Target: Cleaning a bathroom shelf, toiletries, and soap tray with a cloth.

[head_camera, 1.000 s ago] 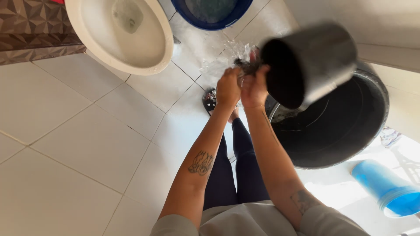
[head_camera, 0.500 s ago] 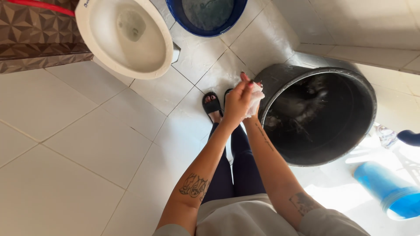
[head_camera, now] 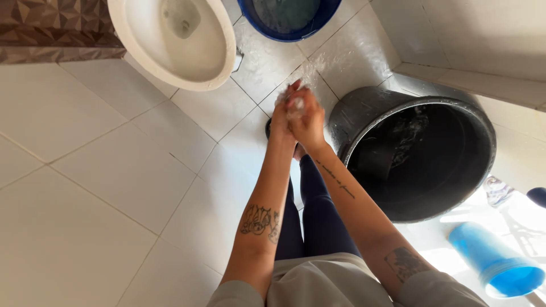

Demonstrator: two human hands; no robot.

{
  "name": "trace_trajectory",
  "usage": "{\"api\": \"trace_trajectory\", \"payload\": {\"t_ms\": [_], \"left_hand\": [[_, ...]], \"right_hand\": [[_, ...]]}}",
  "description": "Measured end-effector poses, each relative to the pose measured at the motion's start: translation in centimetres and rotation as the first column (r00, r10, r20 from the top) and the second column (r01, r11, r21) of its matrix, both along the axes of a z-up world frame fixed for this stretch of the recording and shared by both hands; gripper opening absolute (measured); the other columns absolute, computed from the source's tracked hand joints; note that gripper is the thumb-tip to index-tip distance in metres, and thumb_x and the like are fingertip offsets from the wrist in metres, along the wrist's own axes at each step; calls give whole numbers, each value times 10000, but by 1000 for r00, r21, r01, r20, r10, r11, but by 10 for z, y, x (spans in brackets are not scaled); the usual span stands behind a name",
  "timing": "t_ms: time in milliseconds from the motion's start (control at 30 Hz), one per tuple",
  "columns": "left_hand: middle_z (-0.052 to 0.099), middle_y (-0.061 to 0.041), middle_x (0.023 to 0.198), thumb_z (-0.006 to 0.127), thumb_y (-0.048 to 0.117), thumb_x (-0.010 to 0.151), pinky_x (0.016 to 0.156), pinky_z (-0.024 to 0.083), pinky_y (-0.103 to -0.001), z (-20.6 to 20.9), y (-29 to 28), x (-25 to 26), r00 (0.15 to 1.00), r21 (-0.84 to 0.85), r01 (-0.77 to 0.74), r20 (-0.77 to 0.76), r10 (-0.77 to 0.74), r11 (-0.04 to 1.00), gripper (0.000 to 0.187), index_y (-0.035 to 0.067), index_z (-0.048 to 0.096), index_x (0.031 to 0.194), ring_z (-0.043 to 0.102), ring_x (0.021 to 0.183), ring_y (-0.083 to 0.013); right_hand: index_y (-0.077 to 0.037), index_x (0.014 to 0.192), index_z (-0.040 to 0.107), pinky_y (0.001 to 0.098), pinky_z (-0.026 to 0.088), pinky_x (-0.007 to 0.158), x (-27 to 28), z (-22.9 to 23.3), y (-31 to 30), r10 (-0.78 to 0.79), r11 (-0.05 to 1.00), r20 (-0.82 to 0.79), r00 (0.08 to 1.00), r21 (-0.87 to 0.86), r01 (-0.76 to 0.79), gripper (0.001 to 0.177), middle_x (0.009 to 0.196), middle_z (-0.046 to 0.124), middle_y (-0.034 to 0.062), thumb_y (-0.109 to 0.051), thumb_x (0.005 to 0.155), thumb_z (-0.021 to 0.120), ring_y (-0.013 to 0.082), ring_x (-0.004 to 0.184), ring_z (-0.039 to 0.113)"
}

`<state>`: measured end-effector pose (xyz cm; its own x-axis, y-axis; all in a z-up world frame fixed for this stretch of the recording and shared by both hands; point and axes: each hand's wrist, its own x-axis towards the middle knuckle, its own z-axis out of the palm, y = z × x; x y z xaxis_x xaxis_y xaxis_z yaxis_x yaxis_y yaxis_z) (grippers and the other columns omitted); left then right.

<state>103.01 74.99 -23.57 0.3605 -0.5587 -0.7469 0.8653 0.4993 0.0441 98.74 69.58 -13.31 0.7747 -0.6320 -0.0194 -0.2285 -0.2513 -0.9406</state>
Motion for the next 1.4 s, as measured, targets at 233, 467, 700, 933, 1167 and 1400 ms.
{"api": "trace_trajectory", "payload": {"t_ms": [233, 467, 700, 933, 1167, 1400], "left_hand": [[592, -79, 968, 502, 347, 1094, 726, 554, -353, -112, 10, -20, 993, 301, 75, -105, -46, 951, 333, 27, 577, 1039, 589, 859, -209], [522, -110, 834, 408, 302, 1088, 771, 558, -469, -42, -17, 7, 958, 447, -5, -255, 133, 894, 347, 62, 456, 841, 556, 791, -270], [645, -107, 1131, 525, 374, 1013, 907, 514, -445, 139, -30, 41, 894, 202, 431, 38, -446, 880, 332, 79, 579, 1157, 636, 1057, -255], [742, -107, 1022, 764, 190, 897, 749, 540, -341, 227, -67, 79, 303, 535, 680, 417, -857, 501, 332, 15, 691, 1169, 688, 888, -221], [664, -32, 1017, 749, 157, 907, 822, 520, -281, 420, -116, 167, 87, 409, 546, 840, -536, 731, 300, 62, 605, 1153, 624, 950, -116], [707, -50, 1049, 795, 45, 863, 900, 559, -284, 576, -141, 272, -430, 421, 455, 876, -221, 785, 305, 20, 655, 1133, 658, 1010, -117]], "right_hand": [[-19, 925, 690, 291, 445, 577, 20, -29, -1, -337, 887, -209, 918, 256, 383, 364, 654, 618, 40, -351, 1063, 634, 121, 626, 527], [-89, 604, 469, 342, 433, 489, 42, -7, -33, -572, 381, -386, 724, 657, 650, 561, 561, 459, 20, -455, 949, 717, 160, 514, 461], [7, 878, 643, 446, 579, 708, 13, 86, -95, -436, 67, -358, 826, 902, 426, 612, 820, 636, 135, -585, 947, 505, 281, 782, 650], [-19, 1385, 561, 330, 519, 985, -7, 238, -144, -26, 681, 33, 999, 732, -7, 457, 1246, 679, 98, -49, 935, 635, 206, 1156, 638], [-45, 1255, 607, 352, 544, 905, 25, 336, -192, 59, 909, -99, 993, 416, -13, 423, 1115, 724, 92, -68, 865, 767, 196, 1032, 677], [-59, 1075, 760, 302, 539, 744, 90, 474, -223, -104, 939, -241, 965, -345, 15, 292, 964, 703, 76, -136, 812, 860, 162, 823, 625]]}}
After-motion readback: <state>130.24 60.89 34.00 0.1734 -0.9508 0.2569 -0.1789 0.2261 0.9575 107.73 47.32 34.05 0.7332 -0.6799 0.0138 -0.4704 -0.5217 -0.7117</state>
